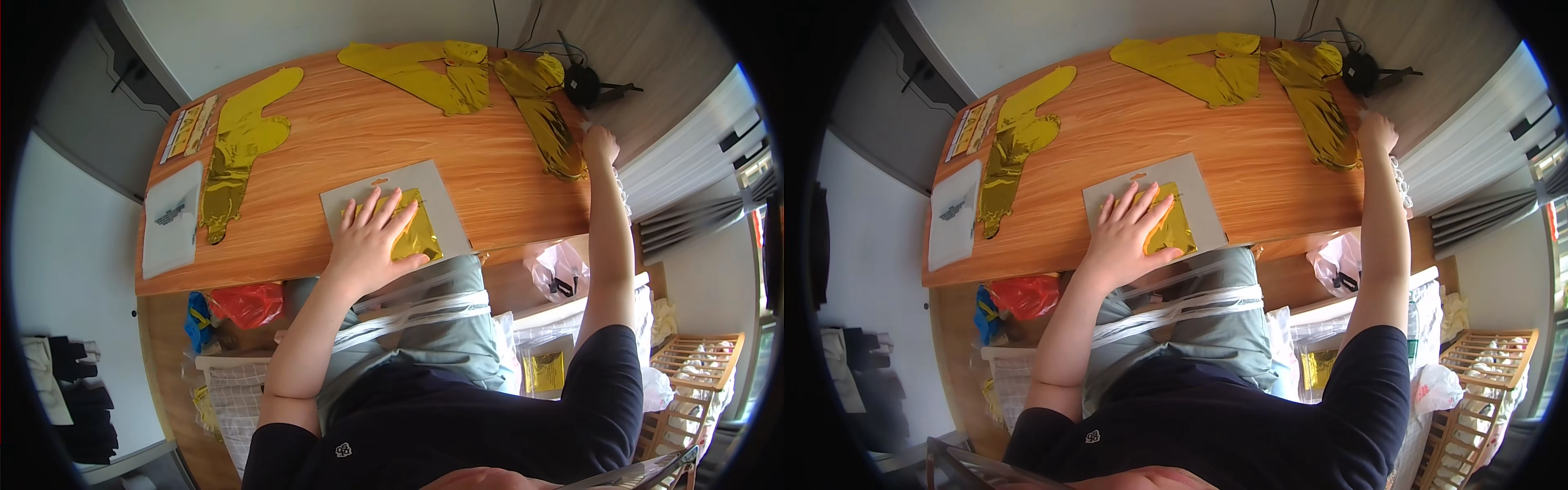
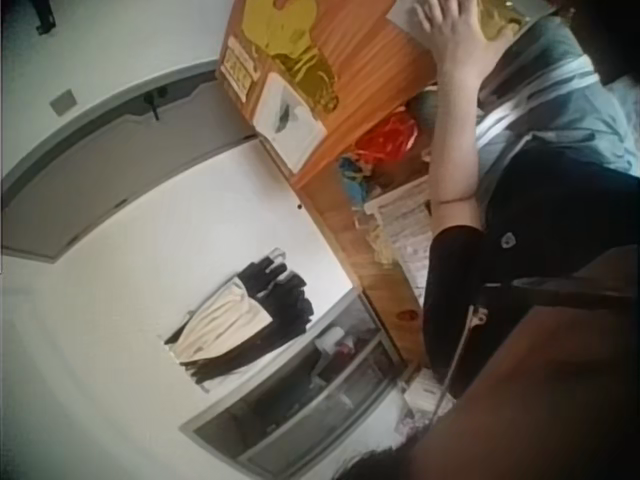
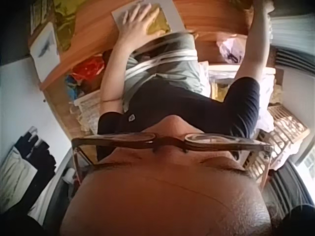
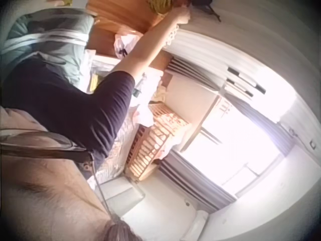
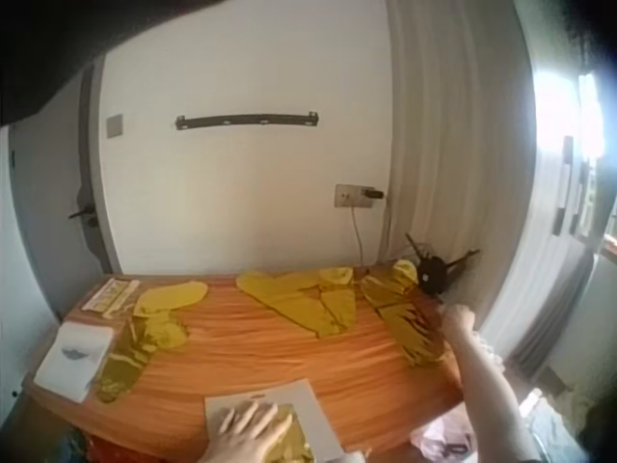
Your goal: The person folds a foil balloon, places it on a cardboard backing, and inserts it into a clear plastic sleeve. The person places the packaged balloon into a box and unfastens a red bag by hand.
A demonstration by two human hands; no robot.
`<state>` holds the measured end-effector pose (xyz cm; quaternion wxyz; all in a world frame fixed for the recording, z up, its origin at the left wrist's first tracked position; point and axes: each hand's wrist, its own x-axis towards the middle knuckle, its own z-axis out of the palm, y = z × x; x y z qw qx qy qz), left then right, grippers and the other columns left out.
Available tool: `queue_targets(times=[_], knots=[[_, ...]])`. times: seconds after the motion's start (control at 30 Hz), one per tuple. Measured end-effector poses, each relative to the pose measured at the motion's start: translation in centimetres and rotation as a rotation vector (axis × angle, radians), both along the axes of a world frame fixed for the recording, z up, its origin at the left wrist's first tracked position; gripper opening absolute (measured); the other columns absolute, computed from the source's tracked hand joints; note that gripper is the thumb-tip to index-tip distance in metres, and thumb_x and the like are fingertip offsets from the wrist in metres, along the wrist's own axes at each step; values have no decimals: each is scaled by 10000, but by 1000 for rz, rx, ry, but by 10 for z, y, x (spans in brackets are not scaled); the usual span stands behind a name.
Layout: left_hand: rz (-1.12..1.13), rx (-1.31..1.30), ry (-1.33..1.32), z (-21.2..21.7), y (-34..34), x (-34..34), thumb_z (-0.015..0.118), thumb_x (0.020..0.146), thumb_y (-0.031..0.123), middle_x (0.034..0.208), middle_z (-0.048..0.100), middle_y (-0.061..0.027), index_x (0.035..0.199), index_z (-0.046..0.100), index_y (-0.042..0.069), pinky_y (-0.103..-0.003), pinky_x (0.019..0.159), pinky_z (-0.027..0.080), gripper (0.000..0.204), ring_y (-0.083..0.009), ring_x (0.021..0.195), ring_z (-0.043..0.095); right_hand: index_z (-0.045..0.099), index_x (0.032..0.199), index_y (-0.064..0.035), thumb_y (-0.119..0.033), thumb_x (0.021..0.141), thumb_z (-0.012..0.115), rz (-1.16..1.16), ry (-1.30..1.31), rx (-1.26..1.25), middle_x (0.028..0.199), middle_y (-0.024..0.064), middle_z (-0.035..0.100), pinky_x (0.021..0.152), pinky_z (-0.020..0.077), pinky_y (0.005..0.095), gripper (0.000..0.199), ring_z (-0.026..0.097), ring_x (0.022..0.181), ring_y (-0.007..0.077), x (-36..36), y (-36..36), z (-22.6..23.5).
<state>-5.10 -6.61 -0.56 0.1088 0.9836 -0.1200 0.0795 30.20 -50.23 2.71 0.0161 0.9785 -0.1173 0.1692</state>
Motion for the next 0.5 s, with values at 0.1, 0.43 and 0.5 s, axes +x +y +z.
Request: queue_targets(times=[0.1, 0.43, 0.5], knots=[[22, 4, -2, 0, 0, -3, 570, 893, 778, 1678, 343, -101, 1583, 446, 233, -623, 1258, 169, 888, -337, 1577, 233, 755, 1173, -127, -302, 948, 686, -15, 41, -28, 1208, 119, 750, 945, 566, 449, 293, 700, 1157, 319, -6, 10, 4], [21, 0, 4, 0, 1, -1, 573, 889, 781, 1686, 328, -102, 1587, 440, 231, -616, 1261, 160, 899, -344, 1576, 232, 752, 1177, -124, -324, 943, 710, 54, 79, -104, 1238, 133, 736, 967, 561, 448, 311, 696, 1166, 319, -1, 10, 3], [23, 3, 6, 0, 1, -1, 572, 889, 783, 1687, 326, -102, 1589, 437, 232, -615, 1262, 158, 901, -343, 1577, 230, 754, 1172, -122, -326, 976, 658, 77, 70, -149, 1231, 131, 738, 963, 561, 452, 299, 694, 1169, 321, 0, 11, 0]])
